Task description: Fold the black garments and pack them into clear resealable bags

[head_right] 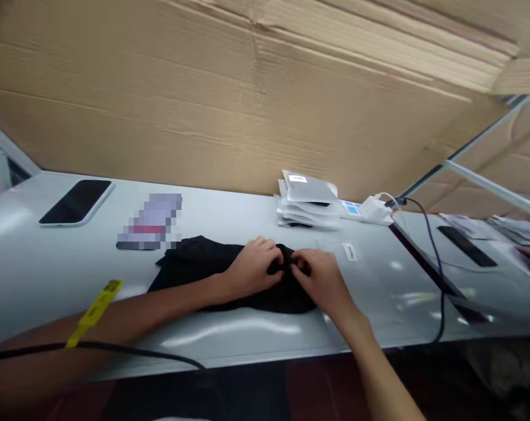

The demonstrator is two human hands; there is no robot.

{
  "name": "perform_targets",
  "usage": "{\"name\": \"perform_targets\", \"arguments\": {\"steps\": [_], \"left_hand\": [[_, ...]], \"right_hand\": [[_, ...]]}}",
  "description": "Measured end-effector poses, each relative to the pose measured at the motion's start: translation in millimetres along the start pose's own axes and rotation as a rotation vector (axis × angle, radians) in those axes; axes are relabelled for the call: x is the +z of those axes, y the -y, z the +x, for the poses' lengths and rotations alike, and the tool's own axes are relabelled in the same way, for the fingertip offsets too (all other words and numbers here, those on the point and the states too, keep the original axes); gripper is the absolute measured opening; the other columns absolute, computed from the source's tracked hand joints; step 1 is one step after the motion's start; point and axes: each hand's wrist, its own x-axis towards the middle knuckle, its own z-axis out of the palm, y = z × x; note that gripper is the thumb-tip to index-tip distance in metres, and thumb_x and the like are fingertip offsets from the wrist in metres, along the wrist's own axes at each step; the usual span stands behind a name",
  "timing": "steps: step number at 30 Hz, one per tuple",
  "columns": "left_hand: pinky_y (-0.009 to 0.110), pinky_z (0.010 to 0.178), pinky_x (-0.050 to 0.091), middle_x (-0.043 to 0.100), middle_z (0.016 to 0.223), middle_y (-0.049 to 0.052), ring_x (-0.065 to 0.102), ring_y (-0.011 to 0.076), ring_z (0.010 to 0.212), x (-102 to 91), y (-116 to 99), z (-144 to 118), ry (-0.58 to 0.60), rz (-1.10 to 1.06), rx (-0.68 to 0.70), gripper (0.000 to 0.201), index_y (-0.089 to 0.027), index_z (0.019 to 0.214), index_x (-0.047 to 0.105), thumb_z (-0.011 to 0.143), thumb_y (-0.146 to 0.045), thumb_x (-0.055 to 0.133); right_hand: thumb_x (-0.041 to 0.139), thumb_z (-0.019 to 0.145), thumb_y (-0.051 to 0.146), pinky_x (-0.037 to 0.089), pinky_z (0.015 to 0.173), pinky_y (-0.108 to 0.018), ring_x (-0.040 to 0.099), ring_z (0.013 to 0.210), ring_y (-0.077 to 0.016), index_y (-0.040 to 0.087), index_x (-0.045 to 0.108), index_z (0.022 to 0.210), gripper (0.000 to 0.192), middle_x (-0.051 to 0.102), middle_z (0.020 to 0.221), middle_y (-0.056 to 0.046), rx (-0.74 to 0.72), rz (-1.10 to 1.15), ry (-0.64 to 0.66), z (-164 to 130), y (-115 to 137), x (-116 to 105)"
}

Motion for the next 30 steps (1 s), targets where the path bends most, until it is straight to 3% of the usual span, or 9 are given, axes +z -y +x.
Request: {"name": "perform_targets", "arguments": {"steps": [3,7,10,17,30], "left_hand": [[0.041,0.087,0.048,0.064,0.101,0.009,0.054,0.0287,0.103,1.1,1,1,0.0,0.012,-0.004,0.021,-0.017,0.093,0.068,0.083,-0.036,0.066],[0.037,0.086,0.048,0.064,0.098,0.005,0.054,0.025,0.101,1.6,2,3,0.008,0.02,0.008,0.008,-0.02,0.087,0.069,0.085,-0.025,0.062],[0.036,0.083,0.047,0.064,0.096,0.005,0.054,0.0242,0.098,3.0,3,2,-0.003,0.037,0.024,0.01,-0.02,0.086,0.068,0.086,-0.02,0.059],[0.039,0.085,0.044,0.062,0.102,0.008,0.051,0.0255,0.1,2.0,0,-3,-0.072,0.135,0.177,0.015,-0.016,0.091,0.066,0.091,-0.02,0.051],[0.036,0.086,0.046,0.065,0.103,0.008,0.055,0.024,0.1,8.4,8,-5,-0.153,0.121,0.348,0.015,-0.015,0.097,0.064,0.09,-0.02,0.051]], "right_hand": [[0.053,0.084,0.026,0.045,0.066,-0.033,0.062,0.068,-0.0204,0.022,0.066,0.086,0.014,0.068,0.073,-0.003,0.008,0.006,-0.016,1,-1,0],[0.053,0.084,0.027,0.044,0.062,-0.032,0.06,0.062,-0.0197,0.022,0.066,0.083,0.015,0.066,0.068,-0.002,0.021,0.0,-0.046,2,-1,0],[0.053,0.084,0.029,0.044,0.061,-0.032,0.06,0.061,-0.0197,0.023,0.066,0.083,0.015,0.065,0.065,-0.001,0.031,-0.005,-0.052,1,0,0],[0.052,0.086,0.029,0.046,0.064,-0.033,0.062,0.063,-0.0202,0.022,0.068,0.087,0.018,0.068,0.068,-0.002,0.034,-0.006,-0.037,1,1,0],[0.045,0.092,0.027,0.046,0.082,-0.038,0.063,0.086,-0.0235,0.025,0.072,0.091,0.027,0.071,0.091,-0.004,0.019,0.014,0.224,1,2,-14]]}}
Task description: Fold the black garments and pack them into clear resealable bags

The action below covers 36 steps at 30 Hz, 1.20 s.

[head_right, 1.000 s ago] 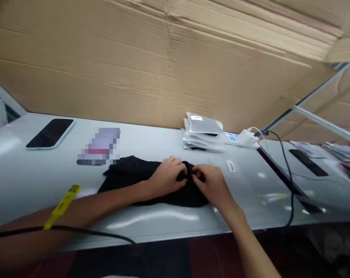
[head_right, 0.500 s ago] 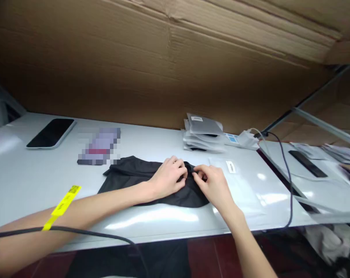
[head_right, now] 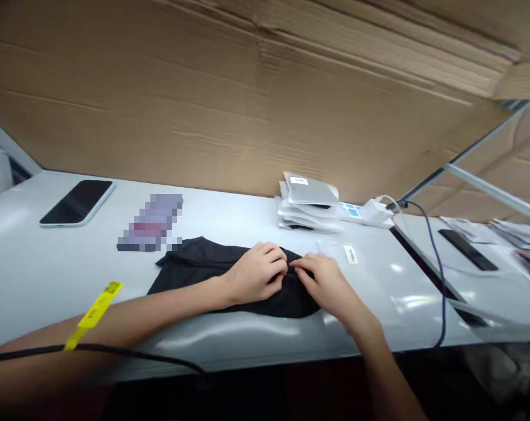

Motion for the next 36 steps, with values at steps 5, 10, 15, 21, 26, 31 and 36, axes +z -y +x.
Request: {"name": "perform_targets", "arguments": {"steps": [5,10,15,21,26,31,36], "left_hand": [[0.036,0.095,0.046,0.066,0.109,0.01,0.056,0.0238,0.108,0.1,1,1,-0.01,-0.045,0.026,0.016,-0.014,0.097,0.064,0.091,-0.019,0.05],[0.031,0.097,0.047,0.07,0.107,0.008,0.06,0.0207,0.109,-1.7,2,2,0.043,-0.084,0.066,0.016,-0.016,0.097,0.064,0.092,-0.018,0.049],[0.032,0.088,0.049,0.071,0.098,0.008,0.065,0.0212,0.096,-4.8,-1,3,0.097,-0.072,0.033,0.016,-0.016,0.098,0.064,0.092,-0.019,0.049],[0.038,0.088,0.049,0.07,0.105,0.011,0.063,0.0247,0.097,-3.7,-5,6,0.117,-0.031,-0.064,0.032,-0.014,0.121,0.056,0.095,-0.031,0.048],[0.039,0.09,0.047,0.069,0.103,0.012,0.06,0.0267,0.099,-0.3,-10,14,0.163,-0.001,-0.074,0.028,-0.013,0.1,0.067,0.093,-0.034,0.052],[0.037,0.088,0.048,0.069,0.1,0.009,0.06,0.0249,0.098,4.8,-8,21,0.175,0.001,-0.129,0.024,-0.015,0.095,0.069,0.095,-0.029,0.05],[0.036,0.083,0.049,0.07,0.093,0.007,0.06,0.0235,0.091,7.8,-4,26,0.178,-0.015,-0.144,0.022,-0.016,0.092,0.069,0.096,-0.024,0.049]], "right_hand": [[0.043,0.097,0.04,0.044,0.083,-0.039,0.06,0.084,-0.0228,0.026,0.071,0.081,0.035,0.07,0.086,-0.003,0.006,0.005,0.068,-1,3,-1],[0.048,0.094,0.045,0.045,0.087,-0.04,0.059,0.092,-0.024,0.028,0.074,0.082,0.033,0.069,0.09,-0.003,0.014,0.016,0.098,-4,5,-4],[0.06,0.082,0.031,0.048,0.09,-0.04,0.062,0.098,-0.025,0.026,0.074,0.091,0.018,0.071,0.101,-0.005,-0.052,0.06,0.107,-8,1,-6],[0.055,0.083,0.032,0.052,0.081,-0.038,0.067,0.087,-0.0245,0.023,0.067,0.092,0.018,0.072,0.094,-0.006,0.073,0.068,-0.133,-10,-16,6],[0.055,0.082,0.036,0.051,0.08,-0.04,0.067,0.086,-0.0264,0.023,0.065,0.091,0.019,0.071,0.091,-0.008,0.066,0.047,-0.256,-12,-24,17],[0.05,0.085,0.05,0.049,0.082,-0.044,0.066,0.091,-0.0297,0.021,0.067,0.099,0.035,0.072,0.096,-0.011,0.148,-0.025,-0.372,-27,-37,16],[0.044,0.083,0.067,0.045,0.076,-0.046,0.067,0.082,-0.0305,0.024,0.07,0.104,0.054,0.073,0.085,-0.008,0.344,-0.112,-0.317,-40,-45,15]]}}
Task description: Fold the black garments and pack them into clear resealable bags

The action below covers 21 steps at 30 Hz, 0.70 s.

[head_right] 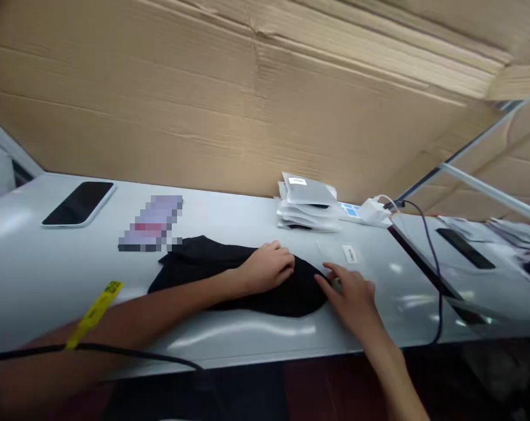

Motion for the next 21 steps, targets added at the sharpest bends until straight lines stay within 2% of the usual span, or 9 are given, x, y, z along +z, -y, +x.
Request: {"name": "perform_targets", "arguments": {"steps": [7,10,13,15,18,21], "left_hand": [[0.039,0.086,0.049,0.069,0.093,0.009,0.06,0.0249,0.093,4.4,-1,0,-0.021,-0.019,-0.005,0.021,-0.015,0.09,0.069,0.095,-0.02,0.049],[0.039,0.086,0.05,0.07,0.095,0.009,0.061,0.025,0.094,1.0,-2,-1,-0.026,-0.05,-0.003,0.02,-0.015,0.092,0.069,0.094,-0.022,0.051],[0.035,0.09,0.051,0.069,0.105,0.007,0.062,0.0219,0.1,-12.8,-1,-7,-0.043,-0.099,0.027,0.022,-0.016,0.106,0.067,0.095,-0.029,0.053],[0.033,0.098,0.048,0.067,0.116,0.006,0.06,0.0199,0.109,-26.8,2,-16,-0.056,-0.122,0.065,0.026,-0.018,0.115,0.064,0.096,-0.031,0.051],[0.037,0.109,0.04,0.059,0.135,0.01,0.052,0.0229,0.125,-46.9,12,-42,-0.039,-0.087,0.138,0.035,-0.015,0.128,0.058,0.098,-0.032,0.047],[0.04,0.114,0.035,0.05,0.146,0.012,0.044,0.0258,0.136,-56.7,22,-74,0.001,-0.018,0.11,0.044,-0.016,0.136,0.051,0.1,-0.038,0.044]], "right_hand": [[0.052,0.076,0.069,0.043,0.077,-0.045,0.067,0.077,-0.03,0.026,0.07,0.106,0.056,0.073,0.08,-0.006,0.051,0.018,0.112,-5,9,-11],[0.054,0.074,0.071,0.042,0.069,-0.042,0.065,0.068,-0.0285,0.025,0.07,0.084,0.05,0.07,0.068,-0.004,0.046,-0.023,0.149,-6,12,-16],[0.054,0.074,0.072,0.04,0.064,-0.039,0.06,0.06,-0.0259,0.025,0.057,0.057,0.05,0.062,0.055,-0.002,0.018,-0.06,0.173,-7,13,-17],[0.053,0.073,0.072,0.04,0.065,-0.039,0.059,0.06,-0.0253,0.025,0.052,0.054,0.051,0.061,0.055,-0.002,0.009,-0.05,0.154,-7,14,-16],[0.051,0.073,0.072,0.042,0.068,-0.038,0.061,0.068,-0.026,0.025,0.055,0.062,0.049,0.065,0.067,-0.004,0.04,0.032,0.114,-8,13,-18],[0.052,0.072,0.072,0.043,0.066,-0.037,0.059,0.065,-0.0237,0.025,0.056,0.067,0.047,0.064,0.072,-0.003,0.074,0.128,0.083,-6,15,-24]]}}
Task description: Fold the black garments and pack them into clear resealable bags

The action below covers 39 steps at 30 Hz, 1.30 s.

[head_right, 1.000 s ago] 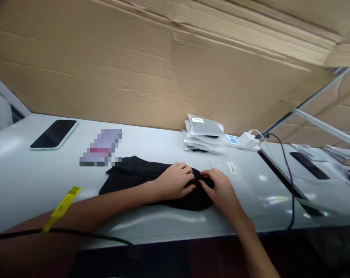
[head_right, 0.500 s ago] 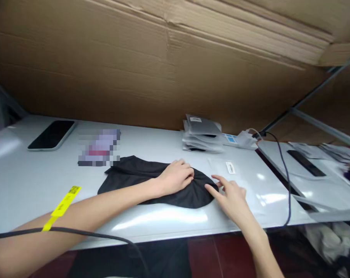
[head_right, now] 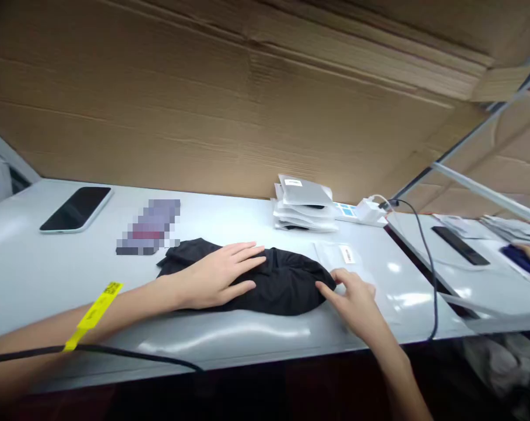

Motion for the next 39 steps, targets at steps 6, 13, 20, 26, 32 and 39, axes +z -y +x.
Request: {"name": "perform_targets", "arguments": {"steps": [6,13,20,26,32,39], "left_hand": [[0.046,0.118,0.03,0.045,0.15,0.01,0.037,0.0286,0.142,10.7,1,-37,0.111,-0.028,-0.085,0.054,-0.017,0.143,0.046,0.099,-0.048,0.04],[0.05,0.117,0.031,0.049,0.147,0.011,0.039,0.0309,0.14,17.8,0,-36,0.056,-0.028,-0.074,0.053,-0.016,0.141,0.048,0.098,-0.046,0.044],[0.036,0.094,0.052,0.074,0.104,0.007,0.067,0.0216,0.1,18.9,-3,-38,-0.161,-0.059,-0.133,0.023,-0.016,0.094,0.072,0.092,-0.02,0.049],[0.035,0.079,0.053,0.072,0.092,0.007,0.064,0.0206,0.086,15.7,-5,-39,-0.292,0.0,-0.177,0.021,-0.017,0.089,0.068,0.09,-0.018,0.047],[0.041,0.099,0.048,0.066,0.125,0.009,0.058,0.0259,0.115,17.9,-9,-38,-0.203,0.088,-0.05,0.029,-0.017,0.116,0.065,0.093,-0.024,0.049],[0.043,0.096,0.049,0.067,0.125,0.008,0.06,0.0264,0.111,25.0,-7,-38,-0.086,0.074,-0.094,0.031,-0.017,0.119,0.065,0.096,-0.028,0.047]], "right_hand": [[0.058,0.074,0.059,0.047,0.073,-0.036,0.063,0.075,-0.0249,0.025,0.058,0.074,0.034,0.066,0.077,-0.003,-0.035,0.159,-0.162,1,23,-3],[0.06,0.084,0.036,0.048,0.087,-0.038,0.063,0.093,-0.0233,0.025,0.058,0.079,0.012,0.067,0.094,-0.006,-0.237,0.37,-0.339,-4,87,28],[0.058,0.088,0.027,0.048,0.091,-0.043,0.064,0.098,-0.0239,0.023,0.065,0.082,0.01,0.072,0.1,-0.006,-0.367,0.336,-0.016,-12,121,83],[0.05,0.094,0.04,0.043,0.103,-0.047,0.063,0.11,-0.0257,0.025,0.071,0.1,0.027,0.072,0.115,-0.008,-0.256,0.446,-0.057,-18,104,65],[0.053,0.087,0.052,0.05,0.087,-0.044,0.064,0.101,-0.0283,0.023,0.069,0.106,0.038,0.072,0.107,-0.01,0.011,0.335,-0.128,-19,63,47],[0.055,0.082,0.057,0.042,0.09,-0.05,0.063,0.086,-0.0273,0.024,0.064,0.118,0.05,0.071,0.093,-0.007,0.05,0.23,0.019,-26,65,59]]}}
